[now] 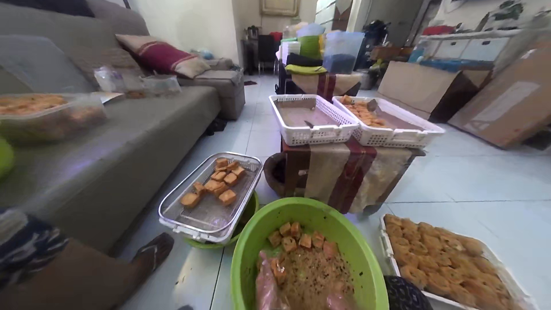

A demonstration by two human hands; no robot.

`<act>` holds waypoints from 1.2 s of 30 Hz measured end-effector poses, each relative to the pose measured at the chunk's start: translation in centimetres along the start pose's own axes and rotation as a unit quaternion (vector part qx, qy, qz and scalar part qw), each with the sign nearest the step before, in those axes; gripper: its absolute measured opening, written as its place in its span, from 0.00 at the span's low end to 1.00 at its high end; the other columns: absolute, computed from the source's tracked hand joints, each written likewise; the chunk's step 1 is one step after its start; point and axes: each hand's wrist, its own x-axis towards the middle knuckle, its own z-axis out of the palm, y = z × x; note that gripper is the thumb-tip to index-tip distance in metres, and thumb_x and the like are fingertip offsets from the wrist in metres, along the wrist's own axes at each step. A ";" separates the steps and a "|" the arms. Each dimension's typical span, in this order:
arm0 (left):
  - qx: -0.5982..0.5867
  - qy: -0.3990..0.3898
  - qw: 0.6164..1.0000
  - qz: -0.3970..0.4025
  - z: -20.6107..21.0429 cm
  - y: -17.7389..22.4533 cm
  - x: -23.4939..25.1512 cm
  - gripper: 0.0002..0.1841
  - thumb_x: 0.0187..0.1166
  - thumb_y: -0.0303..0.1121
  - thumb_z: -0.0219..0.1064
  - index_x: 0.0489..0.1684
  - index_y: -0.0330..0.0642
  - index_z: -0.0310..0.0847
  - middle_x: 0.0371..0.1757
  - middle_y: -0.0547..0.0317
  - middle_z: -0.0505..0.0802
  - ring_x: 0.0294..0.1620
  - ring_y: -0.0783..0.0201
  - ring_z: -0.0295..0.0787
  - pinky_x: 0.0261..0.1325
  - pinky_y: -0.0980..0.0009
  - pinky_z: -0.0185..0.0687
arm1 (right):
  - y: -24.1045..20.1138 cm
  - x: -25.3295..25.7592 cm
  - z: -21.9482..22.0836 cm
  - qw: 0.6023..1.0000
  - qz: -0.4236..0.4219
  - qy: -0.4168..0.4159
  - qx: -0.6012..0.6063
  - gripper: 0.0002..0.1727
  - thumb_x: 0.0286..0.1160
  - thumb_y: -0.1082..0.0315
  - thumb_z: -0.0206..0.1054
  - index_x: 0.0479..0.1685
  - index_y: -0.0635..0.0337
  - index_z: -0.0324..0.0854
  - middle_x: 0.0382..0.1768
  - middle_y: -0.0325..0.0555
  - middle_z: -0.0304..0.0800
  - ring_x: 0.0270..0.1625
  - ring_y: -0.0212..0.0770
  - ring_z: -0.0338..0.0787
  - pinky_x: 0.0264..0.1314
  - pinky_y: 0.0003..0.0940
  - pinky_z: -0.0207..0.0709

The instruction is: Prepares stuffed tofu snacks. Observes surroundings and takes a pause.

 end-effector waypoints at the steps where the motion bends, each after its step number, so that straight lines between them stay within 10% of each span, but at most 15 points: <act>1: -0.010 0.002 1.000 -0.009 0.0 0.0 -0.1 0.37 0.91 0.61 0.37 0.52 0.32 0.81 0.36 0.51 0.85 0.36 0.61 0.82 0.44 0.61 0.82 | -0.1 -0.2 0.2 0.999 0.013 -0.024 -0.016 0.27 0.77 0.64 0.72 0.73 0.68 0.79 0.69 0.72 0.83 0.74 0.71 0.81 0.79 0.67 0.68; 9: -0.029 -0.027 0.999 0.002 0.1 0.0 0.3 0.37 0.92 0.58 0.34 0.59 0.32 0.80 0.43 0.49 0.89 0.42 0.61 0.85 0.50 0.62 0.84 | -0.8 -1.2 -3.0 0.987 -0.050 0.070 0.139 0.20 0.67 0.69 0.76 0.59 0.66 0.88 0.54 0.63 0.93 0.60 0.58 0.91 0.68 0.59 0.79; 13: 0.050 -0.002 0.997 0.050 1.3 -0.4 -0.4 0.32 0.94 0.52 0.41 0.41 0.31 0.85 0.28 0.54 0.87 0.30 0.64 0.84 0.40 0.64 0.84 | -4.8 -1.9 -6.3 0.982 -0.026 0.139 0.127 0.21 0.70 0.69 0.74 0.64 0.62 0.87 0.60 0.60 0.91 0.66 0.54 0.88 0.74 0.53 0.77; 20: 0.127 -0.020 0.986 0.103 1.6 -0.4 -1.9 0.23 0.93 0.42 0.51 0.59 0.29 0.83 0.52 0.44 0.92 0.54 0.57 0.88 0.64 0.57 0.81 | -8.3 -1.5 -5.0 0.983 -0.003 0.170 0.072 0.42 0.79 0.72 0.61 0.96 0.55 0.50 0.81 0.61 0.75 0.79 0.60 0.80 0.85 0.55 0.68; 25: 0.122 -0.019 0.988 0.088 1.7 -0.4 -1.7 0.28 0.95 0.45 0.41 0.47 0.33 0.86 0.39 0.49 0.90 0.42 0.61 0.86 0.51 0.61 0.82 | -6.8 -0.5 -1.6 0.918 -0.089 0.376 0.091 0.22 0.72 0.78 0.65 0.65 0.56 0.91 0.56 0.53 0.96 0.57 0.54 0.96 0.65 0.54 0.86; 29: 0.146 -0.040 0.981 0.119 1.4 -1.1 -1.5 0.28 0.95 0.43 0.40 0.49 0.33 0.87 0.42 0.49 0.92 0.45 0.61 0.89 0.55 0.60 0.84 | -7.1 0.3 -3.2 0.930 -0.047 0.364 0.023 0.08 0.66 0.69 0.73 0.40 0.57 0.95 0.45 0.51 0.96 0.58 0.56 0.92 0.70 0.57 0.80; 36: 0.136 -0.018 0.988 0.073 1.4 -0.4 -1.6 0.36 0.95 0.51 0.33 0.48 0.33 0.88 0.41 0.46 0.93 0.45 0.56 0.90 0.55 0.53 0.84 | -6.1 -0.5 -3.9 0.954 -0.158 0.249 0.050 0.19 0.63 0.81 0.68 0.54 0.62 0.93 0.59 0.61 0.90 0.66 0.59 0.88 0.73 0.54 0.79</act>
